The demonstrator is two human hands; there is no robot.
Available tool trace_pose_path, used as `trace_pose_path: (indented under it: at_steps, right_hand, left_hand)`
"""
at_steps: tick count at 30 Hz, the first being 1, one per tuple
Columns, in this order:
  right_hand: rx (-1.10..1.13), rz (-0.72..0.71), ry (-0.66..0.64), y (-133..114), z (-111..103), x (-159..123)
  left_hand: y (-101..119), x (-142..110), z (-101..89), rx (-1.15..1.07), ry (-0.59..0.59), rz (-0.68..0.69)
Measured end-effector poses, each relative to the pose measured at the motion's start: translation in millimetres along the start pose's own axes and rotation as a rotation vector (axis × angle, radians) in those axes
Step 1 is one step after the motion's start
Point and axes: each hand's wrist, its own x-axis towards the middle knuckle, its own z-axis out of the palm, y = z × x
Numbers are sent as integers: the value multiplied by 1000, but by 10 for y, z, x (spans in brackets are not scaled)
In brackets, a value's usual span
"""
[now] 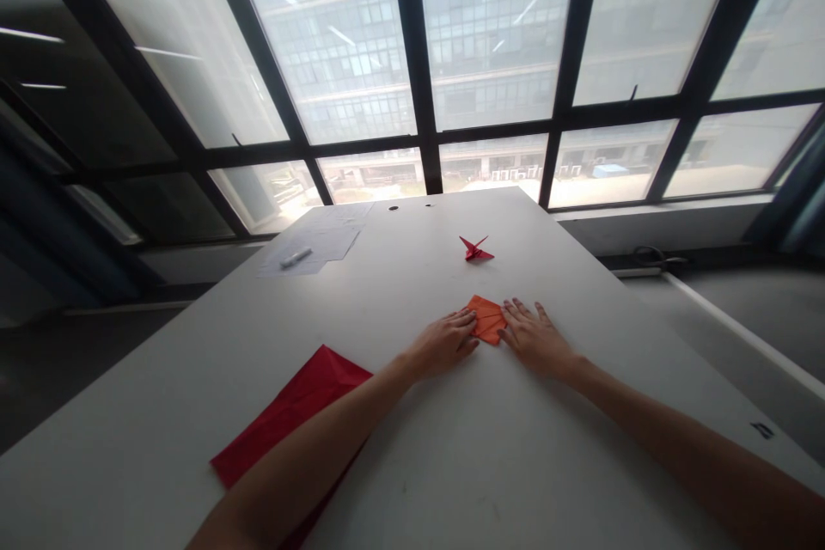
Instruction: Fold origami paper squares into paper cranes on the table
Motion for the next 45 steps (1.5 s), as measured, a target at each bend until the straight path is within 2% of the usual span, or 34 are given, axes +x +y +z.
trace_pose_path:
  at_steps: [5, 9, 13, 17, 19, 20, 23, 26, 31, 35, 37, 39, 41, 43, 45]
  right_hand:
    - [-7, 58, 26, -50, 49, -25]
    - [3, 157, 64, -41, 81, -7]
    - [66, 242, 181, 27, -6, 78]
    - [47, 223, 180, 64, -90, 105]
    - [16, 235, 157, 59, -97, 87]
    - [8, 251, 145, 54, -94, 77]
    - [27, 296, 111, 45, -80, 71]
    - [80, 312, 93, 48, -65, 98]
    - [230, 319, 117, 40, -28, 131]
    - [282, 284, 180, 13, -14, 131]
    - [401, 235, 220, -6, -26, 135]
    - [539, 180, 279, -26, -53, 138]
    - [587, 154, 391, -38, -93, 129]
    - [532, 125, 517, -40, -141, 101]
    - [432, 26, 570, -39, -190, 64]
  left_hand:
    - [-34, -19, 13, -27, -28, 9]
    - [-56, -38, 11, -2, -87, 8]
    - [-25, -69, -46, -16, -144, 60]
    - [47, -75, -88, -64, -159, 151]
    - [55, -53, -65, -91, -112, 131]
    - [46, -36, -42, -104, -61, 77]
    - [-25, 16, 55, -124, 145, -206]
    - [-103, 40, 133, -120, 220, -338]
    - [-140, 27, 152, -95, 207, -355]
    - [-160, 21, 150, -161, 213, -346]
    - [-173, 21, 155, -224, 234, -373]
    - [-178, 25, 148, -274, 295, -405]
    - [-163, 31, 118, -256, 397, -405]
    - [-129, 33, 67, -170, 498, -375]
    - [-84, 24, 11, -81, 563, -356]
